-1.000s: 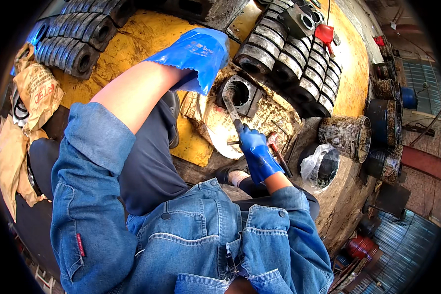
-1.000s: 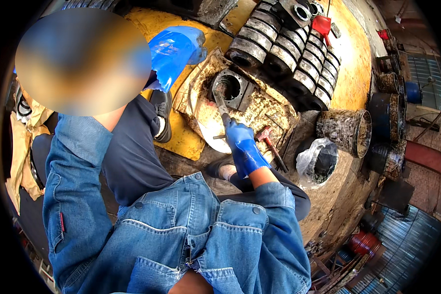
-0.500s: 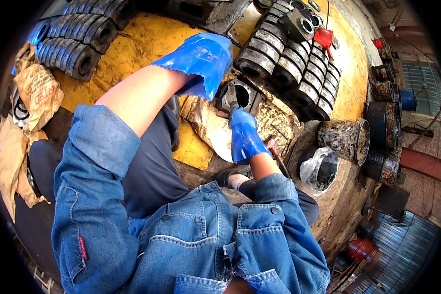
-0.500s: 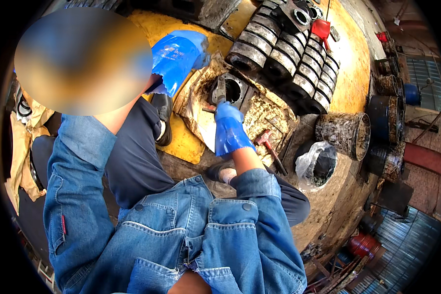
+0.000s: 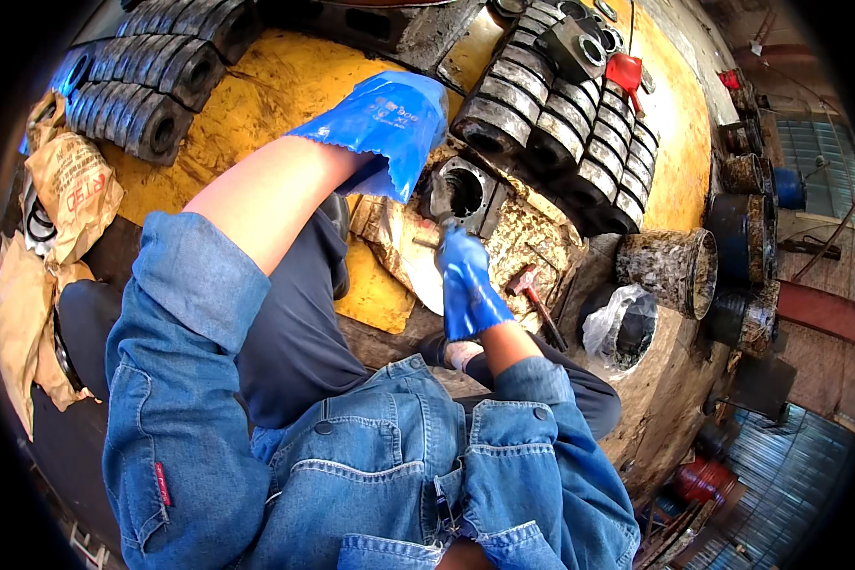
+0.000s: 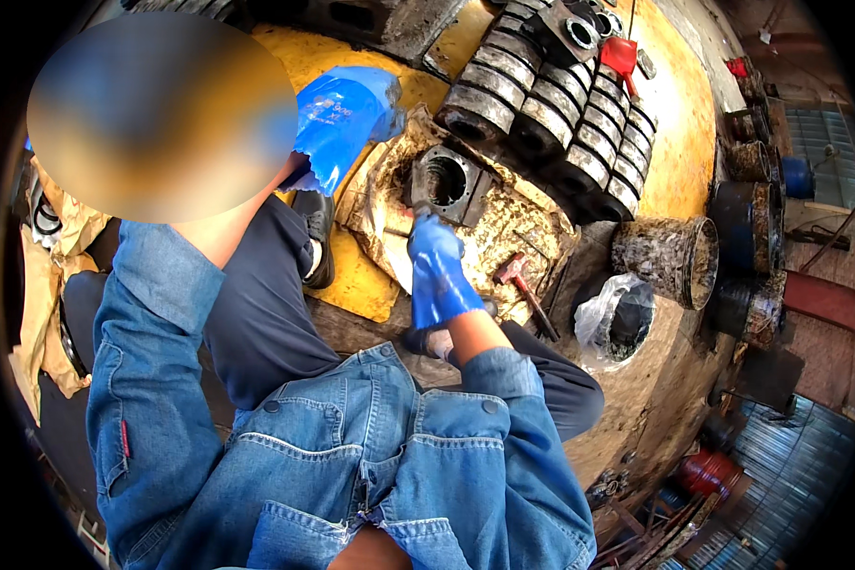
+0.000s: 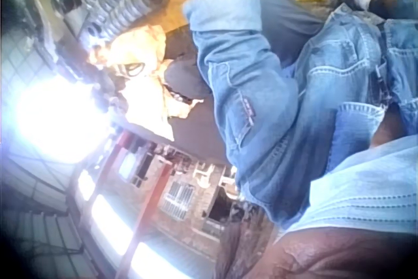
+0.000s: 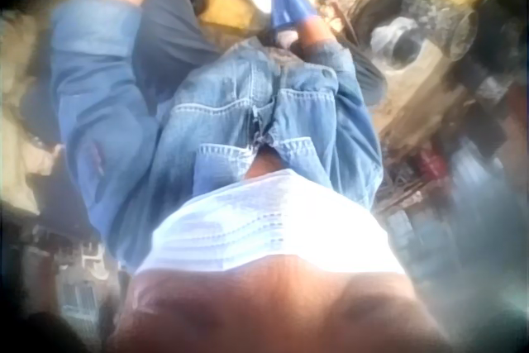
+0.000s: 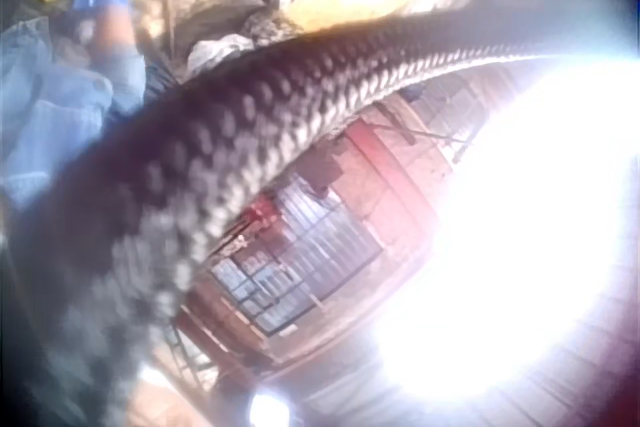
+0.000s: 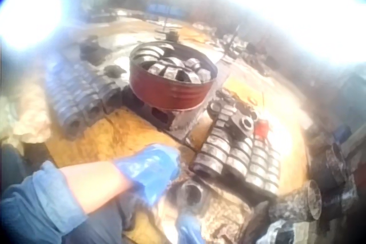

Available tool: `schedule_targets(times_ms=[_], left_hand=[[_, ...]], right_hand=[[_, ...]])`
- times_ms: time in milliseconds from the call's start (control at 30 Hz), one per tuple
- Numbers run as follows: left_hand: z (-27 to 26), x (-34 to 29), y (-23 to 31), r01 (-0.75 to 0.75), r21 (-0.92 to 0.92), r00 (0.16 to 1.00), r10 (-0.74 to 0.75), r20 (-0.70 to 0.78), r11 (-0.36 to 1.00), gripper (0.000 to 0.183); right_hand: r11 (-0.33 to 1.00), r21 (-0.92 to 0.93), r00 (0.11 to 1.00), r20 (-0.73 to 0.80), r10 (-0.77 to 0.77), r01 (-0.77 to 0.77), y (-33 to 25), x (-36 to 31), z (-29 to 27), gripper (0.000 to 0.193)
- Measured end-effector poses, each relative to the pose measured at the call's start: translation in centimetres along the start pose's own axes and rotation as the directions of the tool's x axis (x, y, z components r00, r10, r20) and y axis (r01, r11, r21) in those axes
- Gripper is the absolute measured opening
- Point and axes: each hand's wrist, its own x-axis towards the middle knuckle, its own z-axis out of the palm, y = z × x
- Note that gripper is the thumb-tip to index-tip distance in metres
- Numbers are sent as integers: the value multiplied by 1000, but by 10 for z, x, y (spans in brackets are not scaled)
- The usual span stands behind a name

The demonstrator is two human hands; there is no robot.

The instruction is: The person, wearing blue gloves, cleans and applies grease to metal industrial components using a scraper and a brush. The person removes residue from a housing, applies grease from a small container, and uses a hammer and scraper to fit and clean various metal pieces on the fabrication floor.

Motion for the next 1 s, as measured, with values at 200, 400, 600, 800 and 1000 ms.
schedule_targets(times_ms=[200,400,600,800,1000], left_hand=[[10,-2,-13,-96,-108,986,80,-144,990,33],[18,-6,-16,-240,-140,935,190,-299,961,27],[38,0,-21,-343,-180,901,268,-342,922,22],[37,18,-4,-392,-226,901,323,-288,892,18],[42,29,2,-413,-269,902,351,-251,870,15]], right_hand=[[971,184,988,8,155,-154,42,41,-53,43],[988,121,995,18,98,-99,78,-9,-31,48],[696,717,998,-52,21,23,108,13,-22,28],[-43,934,933,350,-81,-354,191,162,-3,19],[811,565,980,17,-198,154,221,190,-19,31]])
